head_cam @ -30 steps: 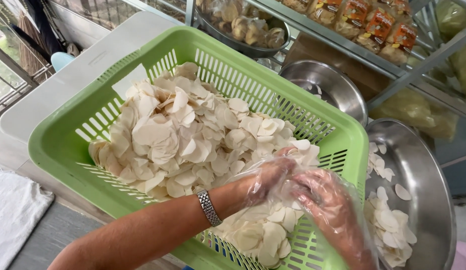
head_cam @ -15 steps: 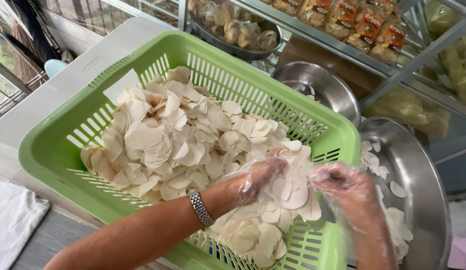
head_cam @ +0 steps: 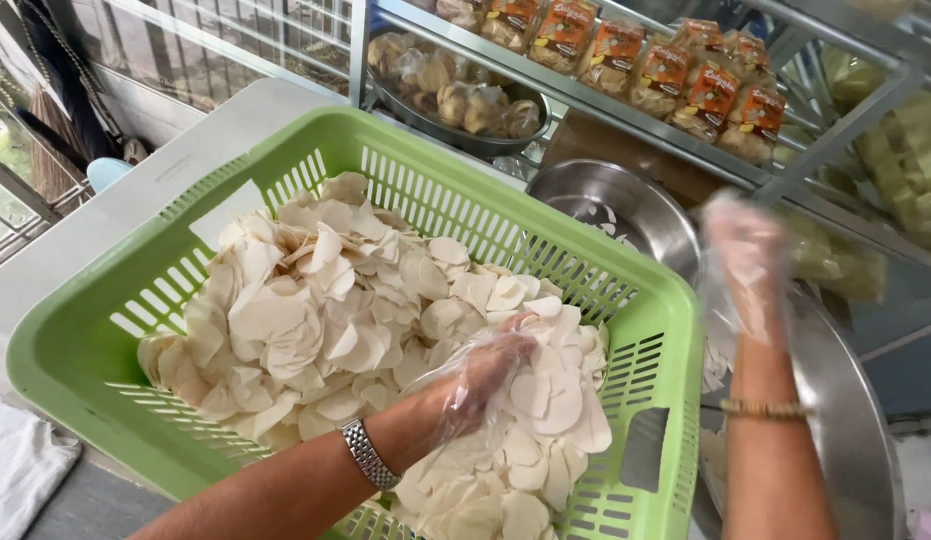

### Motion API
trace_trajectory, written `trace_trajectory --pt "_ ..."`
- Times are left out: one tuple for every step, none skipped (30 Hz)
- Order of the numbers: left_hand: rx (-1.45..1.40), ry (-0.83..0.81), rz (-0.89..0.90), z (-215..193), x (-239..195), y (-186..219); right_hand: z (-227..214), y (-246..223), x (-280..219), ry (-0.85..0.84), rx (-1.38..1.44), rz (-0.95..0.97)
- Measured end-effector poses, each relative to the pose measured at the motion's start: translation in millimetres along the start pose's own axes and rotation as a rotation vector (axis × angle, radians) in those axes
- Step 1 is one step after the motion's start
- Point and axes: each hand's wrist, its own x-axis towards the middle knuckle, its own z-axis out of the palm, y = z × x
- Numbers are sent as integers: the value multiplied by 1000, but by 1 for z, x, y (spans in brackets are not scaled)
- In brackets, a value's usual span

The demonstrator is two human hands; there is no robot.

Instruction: The person wearing transparent gloves picks up thin, white, round food slices from a green basket and transfers them into a metal bowl. The person repeatedly handles the slices, separating them and moving them between containers.

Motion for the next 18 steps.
trace_trajectory --pt "-12 -51 40 -2 0 -1 -1 -5 -21 -630 428 54" --pt "-25 -102 79 -4 0 -2 -3 -11 -41 -1254 868 90" --pt "-27 -97 86 -3 -1 0 -13 -10 -24 -1248 874 86" --pt "-9 -98 87 -3 -1 2 -23 -9 -7 -1287 1214 552" --pt "6 -95 75 -3 -4 -2 -41 -8 6 -1280 1532 1053" --pt "0 -87 69 -6 9 -11 -58 -13 36 -1290 1538 1055" --pt "5 -93 177 -9 21 -21 -76 -14 65 -1223 1537 1082" --pt "10 -98 285 -11 33 -32 -94 -14 95 -1156 1534 1108" --pt "8 -96 284 -7 26 -25 -123 -23 132 -1158 1536 1108" --pt "-24 -77 207 -3 19 -19 -152 -31 171 -1100 1388 770" --pt "-57 -61 131 1 12 -12 -181 -39 210 -1026 1224 444" --pt "-59 -61 131 2 10 -11 -205 -49 218 -1027 1224 443" --pt "-126 -37 107 3 8 -11 -230 -58 225 -1105 1281 393" --pt "-194 -12 84 4 5 -11 -255 -67 232 -1182 1338 341" --pt "-192 -15 83 4 9 -15 -271 -75 226 -1182 1335 342" --pt "-234 -24 100 3 13 -20 -286 -83 219 -1232 1358 254" --pt "-277 -33 115 2 17 -26 -303 -91 213 -1284 1380 165" --pt "-277 -35 113 5 13 -24 -309 -93 210 -1286 1378 166"
